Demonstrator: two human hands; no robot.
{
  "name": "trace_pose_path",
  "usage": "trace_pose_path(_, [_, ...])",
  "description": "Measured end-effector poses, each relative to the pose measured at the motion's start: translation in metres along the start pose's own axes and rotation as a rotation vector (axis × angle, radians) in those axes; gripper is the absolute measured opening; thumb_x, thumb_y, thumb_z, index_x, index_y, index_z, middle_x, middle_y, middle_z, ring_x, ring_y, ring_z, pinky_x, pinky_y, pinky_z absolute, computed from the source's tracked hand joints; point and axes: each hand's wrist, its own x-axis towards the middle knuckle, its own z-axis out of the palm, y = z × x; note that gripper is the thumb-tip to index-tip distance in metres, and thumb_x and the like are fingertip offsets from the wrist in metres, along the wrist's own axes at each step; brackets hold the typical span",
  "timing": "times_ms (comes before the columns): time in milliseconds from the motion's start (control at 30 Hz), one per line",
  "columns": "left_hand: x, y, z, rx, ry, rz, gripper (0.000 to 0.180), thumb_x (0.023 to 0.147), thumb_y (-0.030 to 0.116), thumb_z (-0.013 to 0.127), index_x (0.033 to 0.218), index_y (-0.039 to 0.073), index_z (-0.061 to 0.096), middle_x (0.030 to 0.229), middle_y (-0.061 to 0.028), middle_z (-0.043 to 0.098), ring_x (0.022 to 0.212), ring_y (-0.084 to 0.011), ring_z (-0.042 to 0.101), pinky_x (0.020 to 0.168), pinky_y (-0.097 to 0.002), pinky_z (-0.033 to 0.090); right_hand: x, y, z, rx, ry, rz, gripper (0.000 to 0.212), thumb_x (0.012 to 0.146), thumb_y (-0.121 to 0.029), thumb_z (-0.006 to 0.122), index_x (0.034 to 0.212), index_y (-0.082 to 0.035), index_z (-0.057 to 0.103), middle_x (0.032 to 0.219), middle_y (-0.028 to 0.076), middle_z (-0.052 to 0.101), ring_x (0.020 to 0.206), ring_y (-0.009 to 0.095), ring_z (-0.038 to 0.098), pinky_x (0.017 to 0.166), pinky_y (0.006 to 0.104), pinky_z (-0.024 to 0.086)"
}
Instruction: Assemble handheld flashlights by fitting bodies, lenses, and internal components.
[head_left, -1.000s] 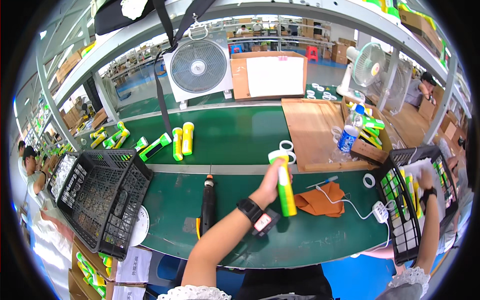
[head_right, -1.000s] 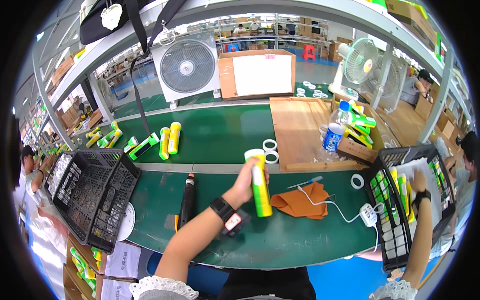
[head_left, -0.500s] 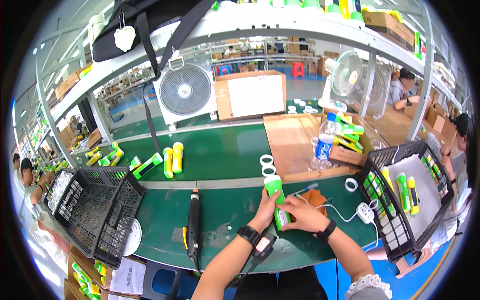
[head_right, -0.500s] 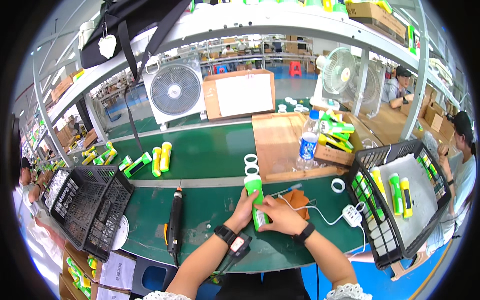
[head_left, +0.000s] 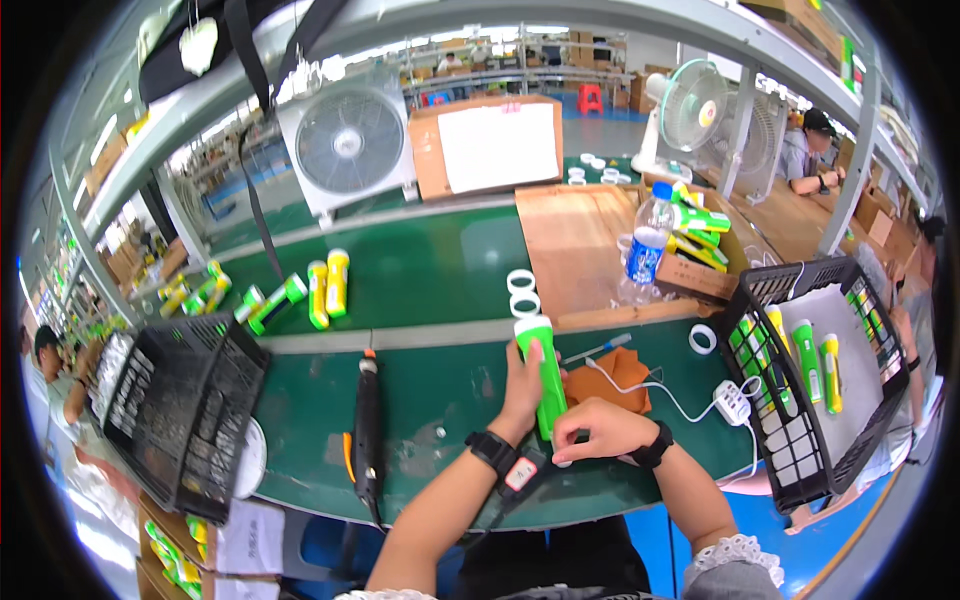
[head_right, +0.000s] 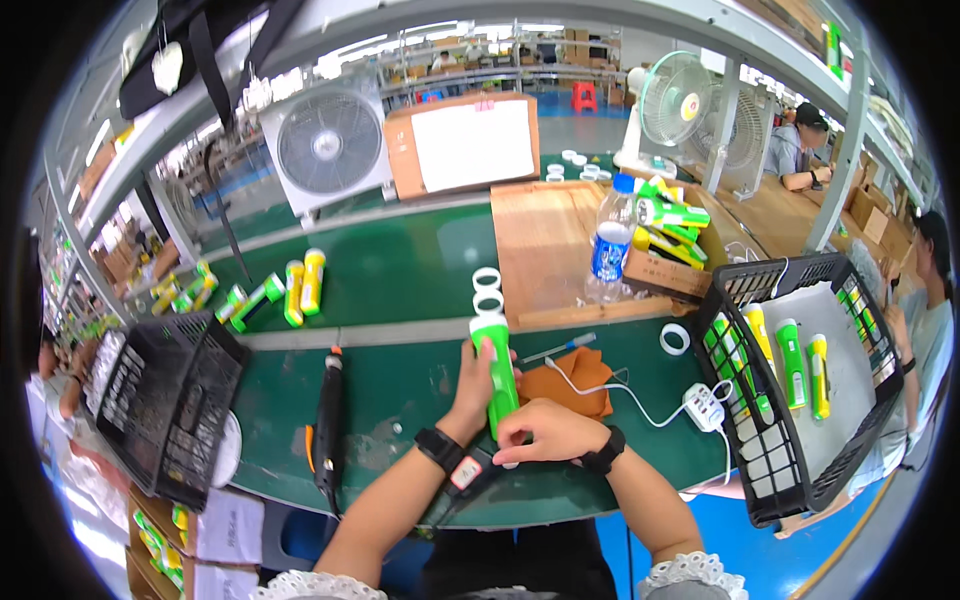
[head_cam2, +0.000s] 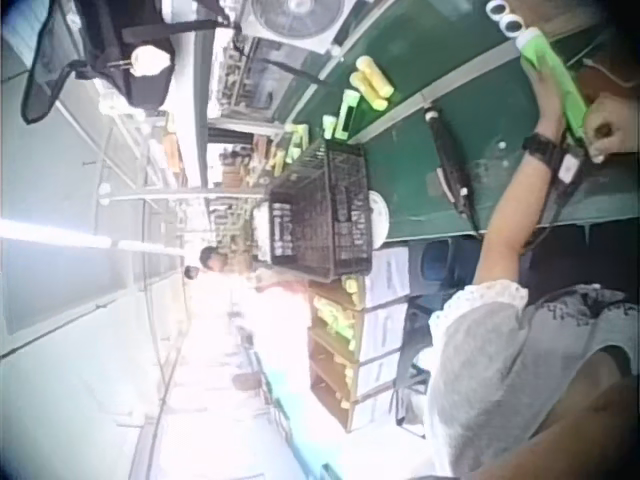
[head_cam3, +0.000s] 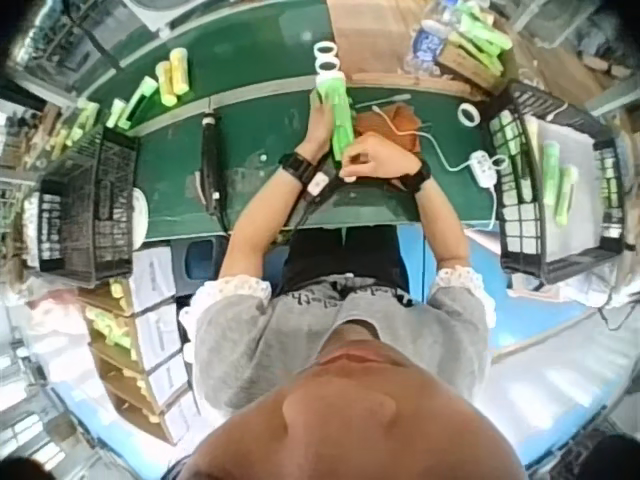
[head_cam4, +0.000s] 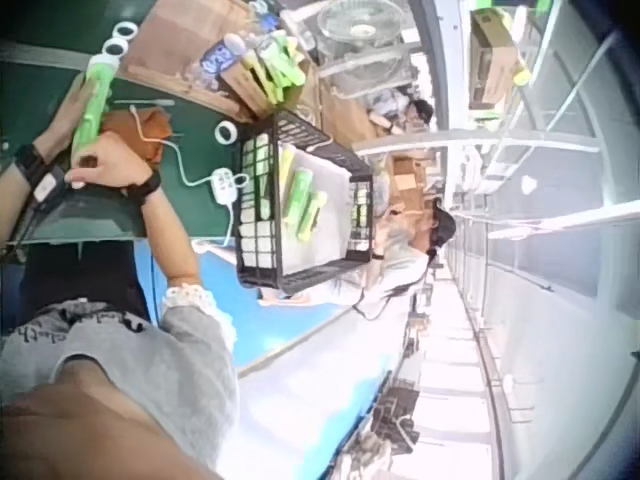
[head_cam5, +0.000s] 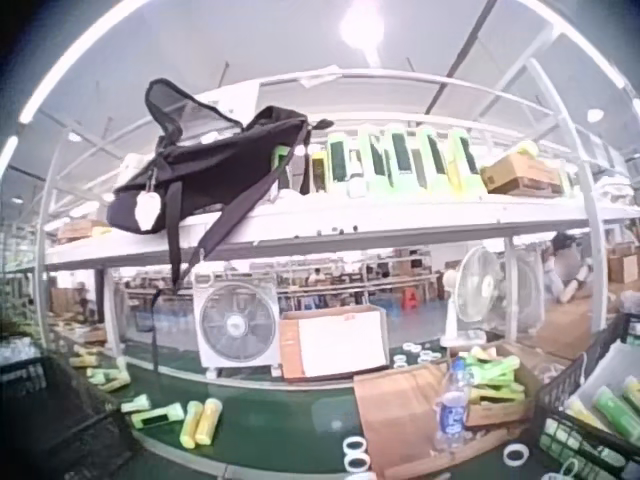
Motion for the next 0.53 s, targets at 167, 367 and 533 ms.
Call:
trace_pose_path(167, [0.008,0.009,-0.005,-0.096,-0.057,0.156,0.032,0.093,0.027,0.041,0.118,0.010,0.029,0.092,-0.0109,0.054,0.068,-0.0189,0.057,0.057,-0.0325,0.050,0.001,-0.006,-0.010,-0.338,0.125,-0.143,0.028,0.066,-0.012,0.066,0.087,-0.004,0.049,0.083,0.010,0.052,0.077,0.027,0.053,0.063,0.0337,0.044])
trace_pose_path(367, [0.005,0.016,-0.006,-0.174,-0.087,0.245,0.042,0.092,0.022,0.043,0.127,0.011,0.022,0.101,-0.0120,0.051,0.069,-0.0171,0.057,0.057,-0.0299,0.050,-0.001,0.011,-0.013,-0.497,0.123,0.030,0.059,0.053,-0.020,0.078,0.097,-0.005,0.043,0.090,0.010,0.046,0.082,0.028,0.051,0.067,0.0358,0.043])
trace_pose_path(533, [-0.006,0.008,-0.002,-0.191,-0.098,0.155,0.054,0.092,0.025,0.044,0.135,0.014,0.014,0.103,-0.0131,0.051,0.069,-0.0177,0.056,0.058,-0.0308,0.051,-0.006,0.007,-0.013,-0.600,0.183,0.031,0.062,0.054,-0.032,0.079,0.098,-0.006,0.044,0.094,0.011,0.050,0.085,0.030,0.052,0.067,0.0370,0.043])
